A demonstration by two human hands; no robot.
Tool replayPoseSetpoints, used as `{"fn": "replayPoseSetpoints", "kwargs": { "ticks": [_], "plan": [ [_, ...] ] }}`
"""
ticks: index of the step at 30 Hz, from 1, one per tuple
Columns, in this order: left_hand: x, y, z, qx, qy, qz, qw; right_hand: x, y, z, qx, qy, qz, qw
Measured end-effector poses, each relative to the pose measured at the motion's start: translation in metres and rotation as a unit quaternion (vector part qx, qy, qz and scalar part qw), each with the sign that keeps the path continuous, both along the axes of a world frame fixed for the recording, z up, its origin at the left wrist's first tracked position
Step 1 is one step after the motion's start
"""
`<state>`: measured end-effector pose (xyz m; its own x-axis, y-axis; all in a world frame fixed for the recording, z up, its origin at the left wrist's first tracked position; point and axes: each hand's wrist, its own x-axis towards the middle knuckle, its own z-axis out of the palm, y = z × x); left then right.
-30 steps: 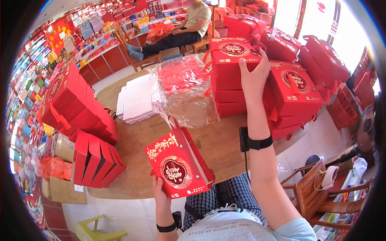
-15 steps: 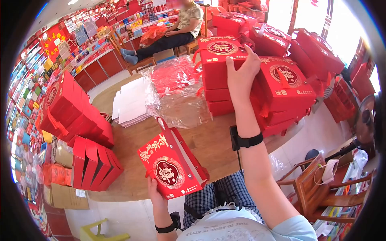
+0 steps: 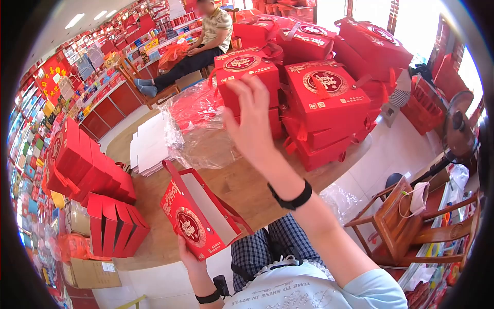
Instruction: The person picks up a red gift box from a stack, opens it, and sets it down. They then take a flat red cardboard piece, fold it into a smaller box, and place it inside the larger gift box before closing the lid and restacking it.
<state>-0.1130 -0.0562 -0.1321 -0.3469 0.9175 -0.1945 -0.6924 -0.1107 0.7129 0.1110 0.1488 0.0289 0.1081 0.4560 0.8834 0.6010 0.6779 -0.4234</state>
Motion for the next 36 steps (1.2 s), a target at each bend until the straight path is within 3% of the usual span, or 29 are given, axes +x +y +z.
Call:
{"fn": "replayPoseSetpoints", "kwargs": {
  "ticks": [3,5,6,8,11,19,23,25,29,31,36],
  "plan": [
    [0.006,0.0,0.0,-0.01,-0.012,-0.013,1.0,-0.015,-0.047,-0.022,-0.114,-0.057,0.152,0.98],
    [0.009,0.0,-0.002,-0.03,-0.028,-0.024,0.999,-0.018,-0.079,-0.038,-0.209,-0.053,0.272,0.938],
    [0.012,0.0,-0.003,-0.031,-0.028,-0.021,0.999,-0.019,-0.091,-0.049,-0.21,-0.054,0.274,0.937],
    [0.016,-0.001,-0.006,-0.064,-0.041,-0.028,0.997,-0.02,-0.108,-0.071,-0.335,-0.037,0.369,0.866],
    [0.014,-0.003,-0.018,-0.061,0.002,-0.058,0.996,-0.014,-0.119,-0.084,-0.403,-0.05,0.377,0.832],
    [0.01,-0.013,-0.015,-0.085,0.078,-0.068,0.991,-0.016,-0.128,-0.098,-0.404,-0.057,0.349,0.844],
    [0.002,-0.017,-0.013,-0.077,0.058,-0.065,0.993,-0.022,-0.126,-0.101,-0.409,-0.059,0.368,0.833],
    [-0.006,-0.019,-0.013,-0.078,0.05,-0.06,0.994,-0.026,-0.127,-0.098,-0.457,-0.018,0.388,0.8],
    [-0.029,-0.022,-0.02,-0.094,0.071,-0.01,0.993,-0.037,-0.123,-0.095,-0.443,0.001,0.405,0.8],
    [-0.042,-0.027,-0.023,-0.088,0.113,0.004,0.99,-0.047,-0.12,-0.091,-0.341,-0.104,0.333,0.873],
    [-0.066,-0.044,-0.03,-0.12,0.137,0.048,0.982,-0.1,-0.12,-0.067,-0.32,-0.171,0.383,0.85]
  ]
}}
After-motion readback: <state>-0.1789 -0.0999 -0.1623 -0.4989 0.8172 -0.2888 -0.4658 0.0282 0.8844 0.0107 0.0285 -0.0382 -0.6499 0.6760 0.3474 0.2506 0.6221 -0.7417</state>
